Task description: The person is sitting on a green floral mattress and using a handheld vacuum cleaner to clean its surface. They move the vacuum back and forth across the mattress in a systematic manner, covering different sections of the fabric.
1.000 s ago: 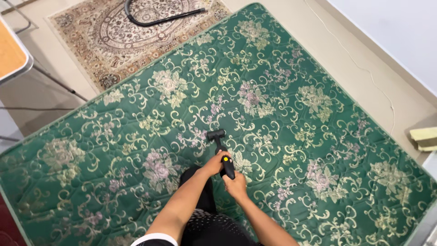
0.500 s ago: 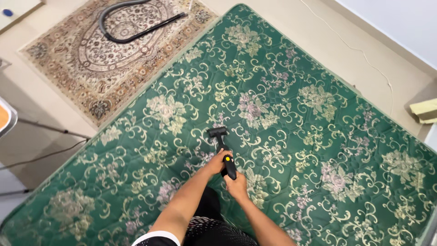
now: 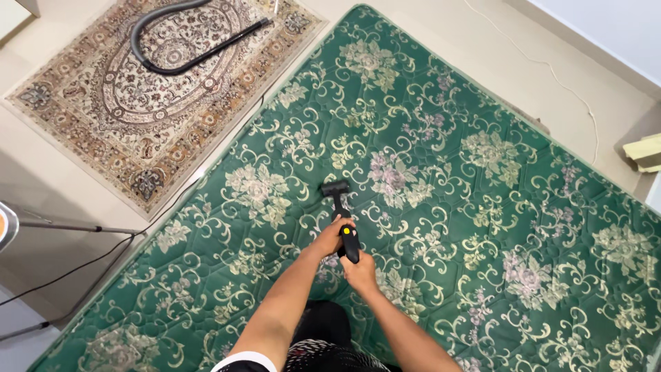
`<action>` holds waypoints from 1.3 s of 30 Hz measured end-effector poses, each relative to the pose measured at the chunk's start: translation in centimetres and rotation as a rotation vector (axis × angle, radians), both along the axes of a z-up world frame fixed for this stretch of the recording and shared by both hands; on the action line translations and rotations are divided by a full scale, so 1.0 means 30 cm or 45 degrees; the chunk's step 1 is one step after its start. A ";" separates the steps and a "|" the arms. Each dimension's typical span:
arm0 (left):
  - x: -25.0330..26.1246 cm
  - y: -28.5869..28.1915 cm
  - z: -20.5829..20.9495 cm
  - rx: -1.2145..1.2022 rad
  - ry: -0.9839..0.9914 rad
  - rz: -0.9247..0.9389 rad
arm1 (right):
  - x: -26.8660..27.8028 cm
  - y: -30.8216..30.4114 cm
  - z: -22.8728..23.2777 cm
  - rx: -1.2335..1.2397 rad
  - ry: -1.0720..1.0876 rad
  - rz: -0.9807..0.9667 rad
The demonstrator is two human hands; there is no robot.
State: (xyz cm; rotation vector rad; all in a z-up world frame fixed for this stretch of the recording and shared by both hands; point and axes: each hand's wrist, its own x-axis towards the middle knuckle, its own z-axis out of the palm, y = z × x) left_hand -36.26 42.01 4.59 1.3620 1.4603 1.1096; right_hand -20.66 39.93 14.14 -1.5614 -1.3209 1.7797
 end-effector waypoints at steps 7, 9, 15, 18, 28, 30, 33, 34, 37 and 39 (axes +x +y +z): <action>-0.042 0.100 0.028 -0.092 -0.025 0.016 | -0.037 0.114 -0.020 0.107 -0.031 0.104; -0.040 0.134 0.029 -0.179 -0.046 0.043 | -0.023 0.155 -0.019 0.139 -0.062 0.150; 0.008 0.177 0.024 -0.151 -0.065 0.199 | 0.021 0.267 -0.014 0.090 -0.060 0.300; 0.049 0.196 0.018 0.041 -0.074 0.277 | 0.065 0.309 -0.016 0.110 -0.109 0.410; 0.362 0.204 -0.021 0.043 -0.026 0.591 | 0.360 0.428 -0.062 0.530 -0.160 0.717; 0.447 0.197 -0.021 0.071 -0.014 0.616 | 0.456 0.434 -0.073 0.581 -0.108 0.754; 0.574 0.171 0.016 0.007 0.002 0.640 | 0.574 0.435 -0.044 0.400 -0.155 0.754; 0.617 0.157 0.035 0.001 0.001 0.620 | 0.613 0.428 -0.026 0.295 -0.197 0.745; 0.704 0.162 0.083 -0.005 -0.018 0.573 | 0.701 0.435 0.028 0.096 -0.184 0.744; 0.741 0.160 0.100 -0.044 -0.064 0.543 | 0.747 0.440 0.051 0.046 -0.151 0.707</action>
